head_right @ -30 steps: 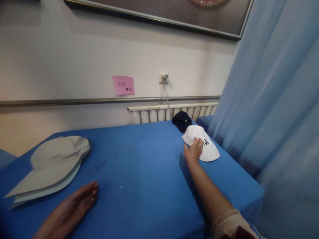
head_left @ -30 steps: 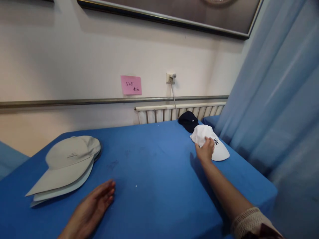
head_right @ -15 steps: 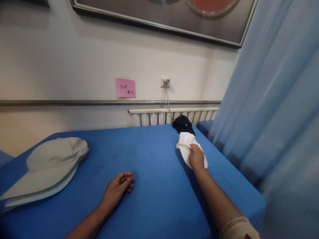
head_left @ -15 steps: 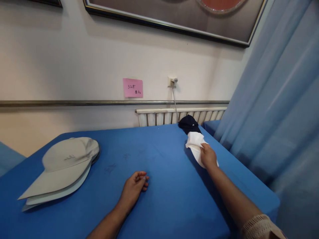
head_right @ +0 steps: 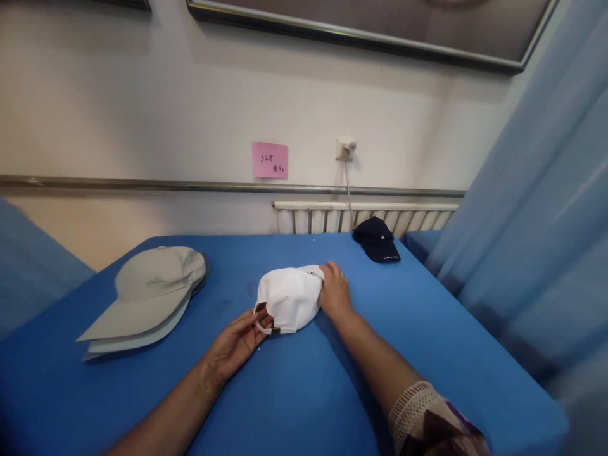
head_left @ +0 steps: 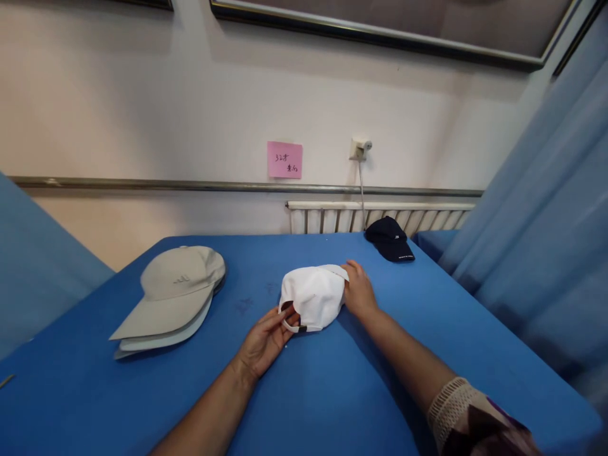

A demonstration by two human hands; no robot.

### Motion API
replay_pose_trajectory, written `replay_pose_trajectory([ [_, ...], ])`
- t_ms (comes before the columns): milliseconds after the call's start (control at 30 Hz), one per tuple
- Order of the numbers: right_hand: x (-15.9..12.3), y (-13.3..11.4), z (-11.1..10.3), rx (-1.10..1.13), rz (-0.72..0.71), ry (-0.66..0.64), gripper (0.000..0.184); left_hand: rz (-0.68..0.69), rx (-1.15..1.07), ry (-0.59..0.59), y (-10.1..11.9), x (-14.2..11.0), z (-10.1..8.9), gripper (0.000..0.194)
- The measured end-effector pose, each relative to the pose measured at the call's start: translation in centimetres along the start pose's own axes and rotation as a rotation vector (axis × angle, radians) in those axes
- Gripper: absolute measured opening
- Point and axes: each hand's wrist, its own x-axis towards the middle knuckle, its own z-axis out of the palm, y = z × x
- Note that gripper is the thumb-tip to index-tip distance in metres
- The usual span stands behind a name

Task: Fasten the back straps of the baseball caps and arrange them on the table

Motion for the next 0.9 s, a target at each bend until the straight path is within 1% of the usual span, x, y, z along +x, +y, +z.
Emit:
replay_pose_trajectory([
  [33,-0.8,-1.0,0.1,0.014,-0.026,0.100,0.038,0.002,-0.017,0.013,0.0,0.1,0.0,0.021],
  [67,-1.8,-2.2,0.1,0.057,-0.104,0.158,0.038,-0.002,-0.043,0.021,-0.1,0.3,0.0,0.022],
  [100,-2.9,-3.4,0.0,0.111,-0.209,0.163,0.038,-0.007,-0.077,0.032,-0.1,0.4,0.0,0.023],
  [133,-4.0,-4.5,-0.1,0.153,-0.311,0.109,0.037,-0.016,-0.112,0.049,-0.1,0.6,0.0,0.023],
  [167,-5.0,-5.6,-0.1,0.167,-0.378,0.010,0.035,-0.025,-0.145,0.073,-0.1,0.7,0.0,0.024],
  [200,-5.8,-6.6,-0.1,0.159,-0.398,-0.098,0.033,-0.032,-0.175,0.106,-0.1,0.8,0.0,0.025],
  [233,-6.4,-7.2,0.1,0.129,-0.376,-0.192,0.032,-0.038,-0.200,0.140,-0.1,0.9,0.0,0.026],
  [267,-6.8,-7.6,0.4,0.092,-0.352,-0.239,0.032,-0.046,-0.217,0.168,-0.1,0.9,0.0,0.027],
  [300,-7.0,-7.8,0.8,0.045,-0.321,-0.262,0.030,-0.054,-0.226,0.186,-0.1,0.9,0.1,0.027],
  [400,-6.6,-7.1,2.3,-0.095,-0.249,-0.318,0.012,-0.064,-0.192,0.194,-0.2,0.8,0.1,0.025],
  [467,-6.4,-6.4,2.9,-0.140,-0.235,-0.390,0.003,-0.025,-0.079,0.203,-0.4,0.7,-0.1,0.019],
  [533,-6.4,-5.9,3.0,-0.131,-0.210,-0.449,0.004,0.080,0.128,0.279,-0.6,0.5,-0.4,0.013],
  [567,-6.5,-5.8,2.9,-0.102,-0.184,-0.460,0.006,0.166,0.273,0.347,-0.7,0.3,-0.6,0.018],
  [600,-6.6,-5.8,2.7,-0.055,-0.148,-0.458,0.008,0.282,0.443,0.421,-0.7,0.1,-0.8,0.026],
  [633,-6.7,-5.8,2.5,0.007,-0.099,-0.441,0.009,0.422,0.637,0.477,-0.6,-0.2,-1.0,0.033],
  [667,-6.7,-5.8,2.2,0.078,-0.039,-0.411,0.010,0.576,0.844,0.498,-0.6,-0.5,-1.1,0.036],
  [700,-6.7,-5.8,2.0,0.153,0.023,-0.377,0.011,0.721,1.049,0.464,-0.5,-0.9,-1.1,0.036],
  [733,-6.6,-5.8,1.9,0.229,0.081,-0.343,0.011,0.837,1.238,0.371,-0.6,-1.2,-1.0,0.033],
  [767,-6.6,-5.7,1.8,0.300,0.135,-0.307,0.012,0.907,1.397,0.238,-0.6,-1.6,-0.8,0.030],
  [800,-6.5,-5.7,1.7,0.368,0.182,-0.274,0.014,0.932,1.521,0.094,-0.8,-1.8,-0.7,0.030],
  [833,-6.5,-5.7,1.7,0.433,0.218,-0.247,0.015,0.921,1.614,-0.032,-1.0,-2.0,-0.5,0.033],
  [867,-6.5,-5.7,1.8,0.495,0.248,-0.228,0.016,0.897,1.683,-0.124,-1.3,-2.0,-0.3,0.036],
  [900,-6.6,-5.8,1.9,0.551,0.276,-0.213,0.017,0.874,1.734,-0.181,-1.6,-1.9,-0.2,0.039],
])
